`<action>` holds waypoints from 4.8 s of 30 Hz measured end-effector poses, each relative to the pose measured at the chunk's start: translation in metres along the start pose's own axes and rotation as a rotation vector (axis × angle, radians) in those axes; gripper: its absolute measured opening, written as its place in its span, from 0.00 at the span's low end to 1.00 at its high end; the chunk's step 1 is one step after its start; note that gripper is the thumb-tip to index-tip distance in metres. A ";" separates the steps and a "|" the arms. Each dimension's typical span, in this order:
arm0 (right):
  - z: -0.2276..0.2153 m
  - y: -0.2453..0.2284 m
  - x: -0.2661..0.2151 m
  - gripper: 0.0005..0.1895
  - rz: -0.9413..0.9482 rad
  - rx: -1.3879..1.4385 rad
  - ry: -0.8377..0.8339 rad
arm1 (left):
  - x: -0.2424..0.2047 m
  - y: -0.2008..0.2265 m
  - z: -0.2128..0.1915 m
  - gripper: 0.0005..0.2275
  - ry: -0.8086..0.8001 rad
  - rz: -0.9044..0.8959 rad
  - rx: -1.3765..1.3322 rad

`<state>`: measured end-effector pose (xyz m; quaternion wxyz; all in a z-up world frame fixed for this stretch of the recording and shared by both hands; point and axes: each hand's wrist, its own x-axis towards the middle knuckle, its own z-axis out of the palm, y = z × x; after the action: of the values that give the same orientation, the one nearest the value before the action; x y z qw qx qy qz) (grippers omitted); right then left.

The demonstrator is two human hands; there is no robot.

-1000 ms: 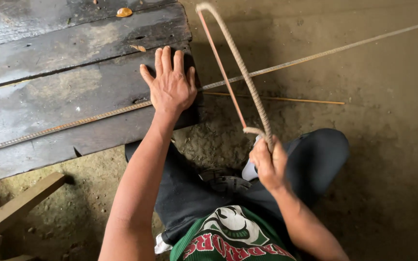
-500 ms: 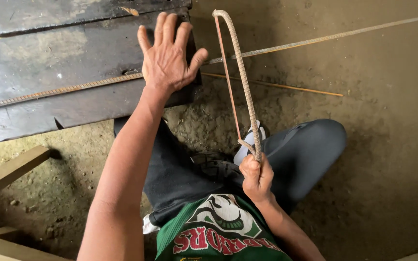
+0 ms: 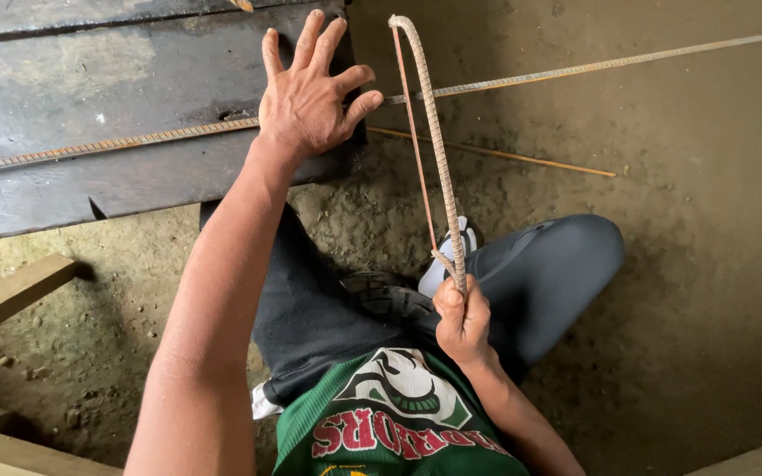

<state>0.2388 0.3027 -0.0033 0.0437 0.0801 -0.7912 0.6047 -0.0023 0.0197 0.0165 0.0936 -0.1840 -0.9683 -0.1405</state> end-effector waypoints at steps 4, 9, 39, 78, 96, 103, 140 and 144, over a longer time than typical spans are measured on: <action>0.002 0.004 -0.003 0.19 0.004 0.054 -0.007 | -0.001 -0.004 0.007 0.23 0.019 0.026 0.020; -0.001 0.006 -0.002 0.19 -0.007 -0.015 -0.035 | 0.000 -0.001 0.001 0.21 0.034 0.039 0.013; 0.004 0.004 0.005 0.28 -0.011 0.140 -0.042 | 0.005 0.053 0.010 0.25 0.091 -0.209 0.104; 0.012 0.004 0.042 0.19 -0.043 -0.093 -0.058 | -0.001 0.047 0.013 0.24 0.142 -0.135 0.071; -0.003 0.009 0.002 0.22 -0.050 -0.139 -0.160 | 0.006 0.050 0.014 0.25 0.064 -0.213 0.124; 0.010 0.020 0.002 0.20 -0.037 -0.070 -0.043 | 0.006 0.049 0.019 0.22 0.228 -0.174 0.174; 0.021 0.005 0.075 0.24 -0.007 0.001 0.006 | 0.000 0.044 0.019 0.20 0.175 -0.118 0.089; 0.039 -0.009 0.135 0.20 0.082 0.046 0.000 | 0.000 0.044 0.018 0.21 0.203 -0.109 0.135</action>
<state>0.1083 0.2527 0.0171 0.0172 0.0486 -0.7798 0.6239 0.0122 0.0643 0.0094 0.1958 -0.1091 -0.9697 -0.0976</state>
